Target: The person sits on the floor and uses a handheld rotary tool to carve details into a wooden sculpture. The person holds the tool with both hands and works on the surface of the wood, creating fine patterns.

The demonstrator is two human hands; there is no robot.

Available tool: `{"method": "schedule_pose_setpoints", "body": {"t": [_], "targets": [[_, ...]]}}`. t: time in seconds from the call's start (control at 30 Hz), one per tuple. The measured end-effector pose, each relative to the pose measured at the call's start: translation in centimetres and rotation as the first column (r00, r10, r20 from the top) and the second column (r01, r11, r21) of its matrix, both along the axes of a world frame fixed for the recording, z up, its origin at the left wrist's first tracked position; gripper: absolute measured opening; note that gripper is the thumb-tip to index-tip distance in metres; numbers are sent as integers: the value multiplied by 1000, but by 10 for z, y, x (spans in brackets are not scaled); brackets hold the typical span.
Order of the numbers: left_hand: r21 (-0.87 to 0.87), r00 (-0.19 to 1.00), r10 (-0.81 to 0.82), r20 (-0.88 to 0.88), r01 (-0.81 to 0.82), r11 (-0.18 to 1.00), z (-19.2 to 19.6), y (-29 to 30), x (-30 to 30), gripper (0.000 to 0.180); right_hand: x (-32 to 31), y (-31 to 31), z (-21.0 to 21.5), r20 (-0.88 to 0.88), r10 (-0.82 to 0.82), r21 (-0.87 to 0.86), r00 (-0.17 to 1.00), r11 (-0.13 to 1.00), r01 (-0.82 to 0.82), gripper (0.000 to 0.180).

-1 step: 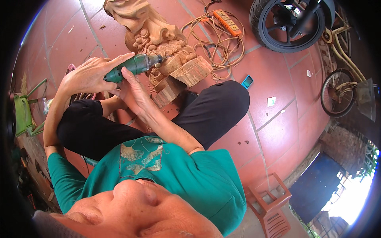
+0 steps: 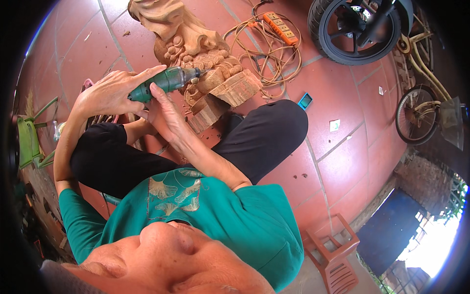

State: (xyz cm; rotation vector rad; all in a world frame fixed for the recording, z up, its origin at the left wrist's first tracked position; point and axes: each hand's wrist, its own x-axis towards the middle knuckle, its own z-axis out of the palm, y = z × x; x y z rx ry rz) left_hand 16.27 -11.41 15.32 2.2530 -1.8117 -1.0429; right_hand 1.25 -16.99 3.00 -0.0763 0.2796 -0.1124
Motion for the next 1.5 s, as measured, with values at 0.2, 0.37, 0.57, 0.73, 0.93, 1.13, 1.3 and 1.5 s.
{"method": "schedule_pose_setpoints", "body": {"t": [0.2,0.37,0.57,0.73,0.93,1.13,1.3,1.5], "targets": [[-25,1000,8,-30,-9,1000,3,1,0,93,-2,-2,9,12,6,-53,1000,999,-5,50],[43,1000,19,-15,-18,999,7,0,0,99,0,-2,4,7,7,-52,1000,999,-6,51],[55,1000,14,-23,-13,998,2,0,0,99,1,-1,-3,-2,16,-45,1000,999,-16,52],[39,997,27,-69,-25,999,-1,5,2,98,1,-1,0,-18,21,-64,1000,998,-22,51],[82,978,85,-189,-70,994,4,5,1,97,-4,2,8,-46,0,-70,999,998,-3,50],[11,981,46,-188,-45,999,-4,11,2,93,-3,2,2,-61,9,-92,998,996,-15,50],[20,987,38,-157,-35,999,-7,10,2,94,-1,2,-2,-72,1,-81,997,997,-7,49],[39,980,44,-194,-37,999,-4,10,3,94,-3,2,4,-90,-11,-94,996,996,2,48]]}}
